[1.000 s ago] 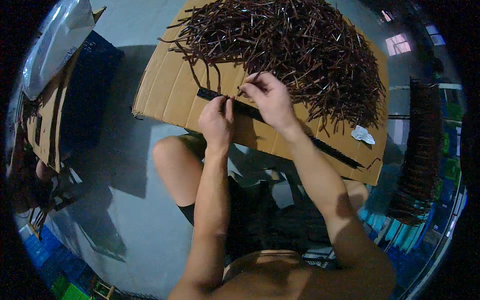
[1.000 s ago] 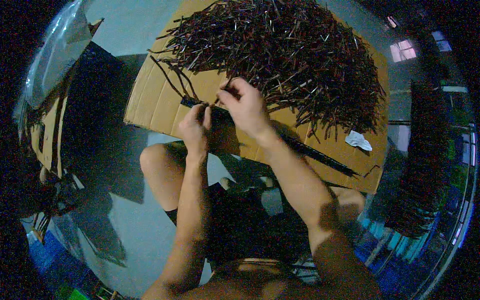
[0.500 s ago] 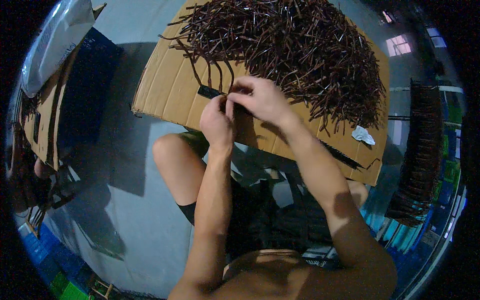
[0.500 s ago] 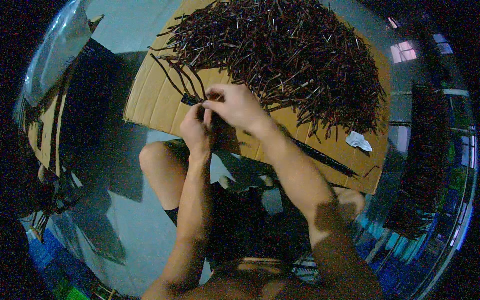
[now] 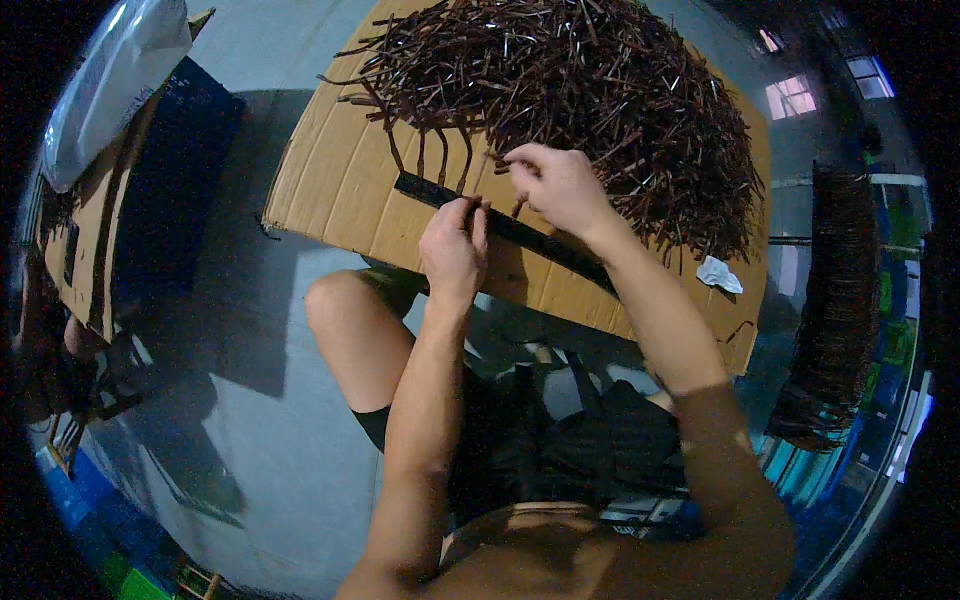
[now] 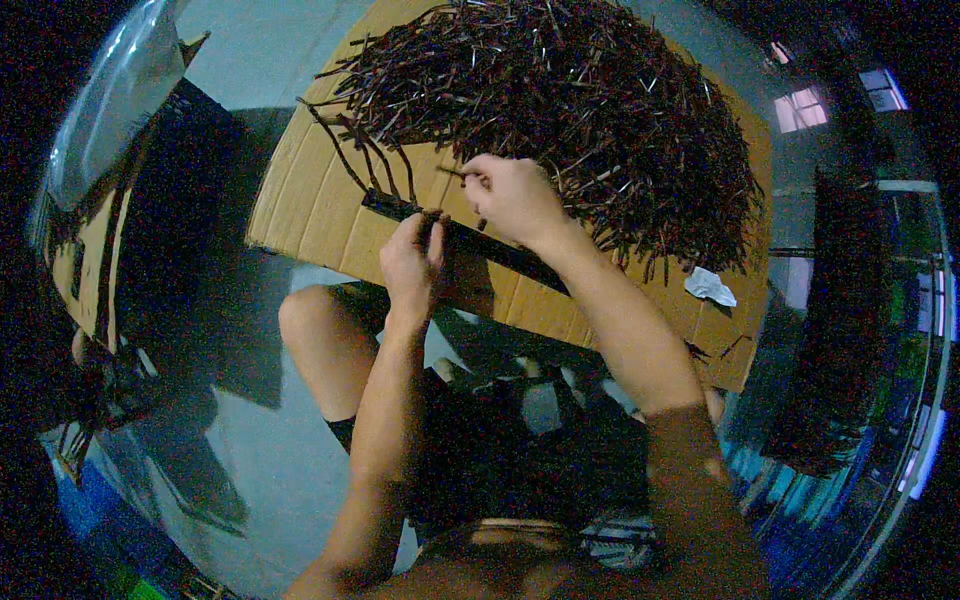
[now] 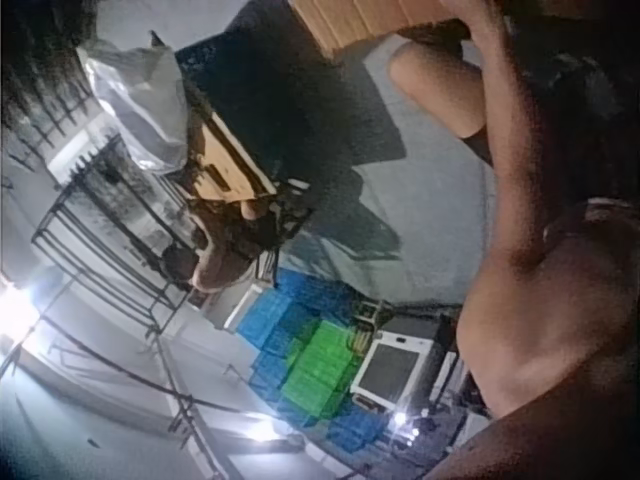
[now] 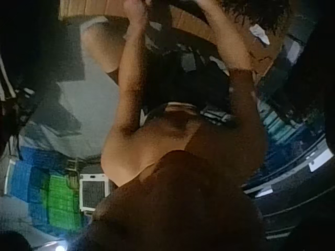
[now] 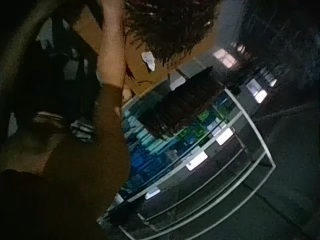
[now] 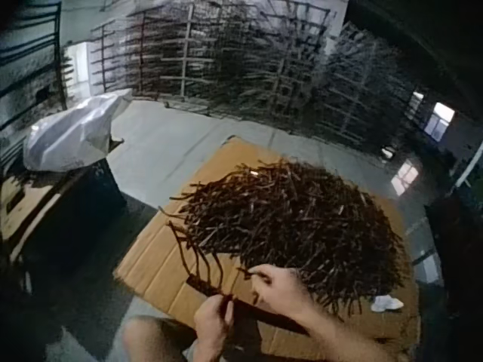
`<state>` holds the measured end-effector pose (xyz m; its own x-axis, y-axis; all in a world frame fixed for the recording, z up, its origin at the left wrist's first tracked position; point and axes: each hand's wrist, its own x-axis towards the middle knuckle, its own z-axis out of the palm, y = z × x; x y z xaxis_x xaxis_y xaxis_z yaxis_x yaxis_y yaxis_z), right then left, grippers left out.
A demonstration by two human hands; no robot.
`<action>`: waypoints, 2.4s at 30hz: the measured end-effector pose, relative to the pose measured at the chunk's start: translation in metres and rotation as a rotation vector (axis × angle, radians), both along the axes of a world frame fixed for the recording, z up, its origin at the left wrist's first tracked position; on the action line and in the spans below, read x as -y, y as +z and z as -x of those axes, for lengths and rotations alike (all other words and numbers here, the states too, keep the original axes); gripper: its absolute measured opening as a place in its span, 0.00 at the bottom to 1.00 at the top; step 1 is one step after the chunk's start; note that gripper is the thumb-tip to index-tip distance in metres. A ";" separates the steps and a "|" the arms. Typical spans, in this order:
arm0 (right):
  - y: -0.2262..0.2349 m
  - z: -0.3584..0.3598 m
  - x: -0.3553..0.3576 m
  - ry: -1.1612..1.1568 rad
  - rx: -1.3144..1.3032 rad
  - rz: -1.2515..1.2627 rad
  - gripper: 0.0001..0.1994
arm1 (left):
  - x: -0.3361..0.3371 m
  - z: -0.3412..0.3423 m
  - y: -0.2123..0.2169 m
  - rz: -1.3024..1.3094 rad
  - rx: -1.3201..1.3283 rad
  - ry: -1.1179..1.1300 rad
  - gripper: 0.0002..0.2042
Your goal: The person sits on the floor and repeatedly picks up small dark hooks from a pile on a cardboard sheet, then inserts them into slots on a long black strip. Completed strips are placed on a nearby metal rack. The person continues this process throughout the clip.
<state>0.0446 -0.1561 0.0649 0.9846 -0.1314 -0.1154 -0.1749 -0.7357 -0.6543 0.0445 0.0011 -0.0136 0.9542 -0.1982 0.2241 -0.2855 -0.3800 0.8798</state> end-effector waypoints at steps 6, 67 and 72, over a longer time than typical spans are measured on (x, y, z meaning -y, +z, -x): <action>0.007 0.020 -0.025 -0.254 0.059 -0.850 0.12 | -0.012 -0.004 0.016 0.002 -0.131 -0.074 0.07; -0.021 0.022 -0.018 -0.273 0.172 -0.544 0.10 | -0.021 0.003 0.015 -0.107 -0.124 0.090 0.08; -0.020 0.018 -0.048 -0.277 0.378 -0.633 0.15 | -0.016 0.007 0.012 -0.072 -0.046 0.140 0.10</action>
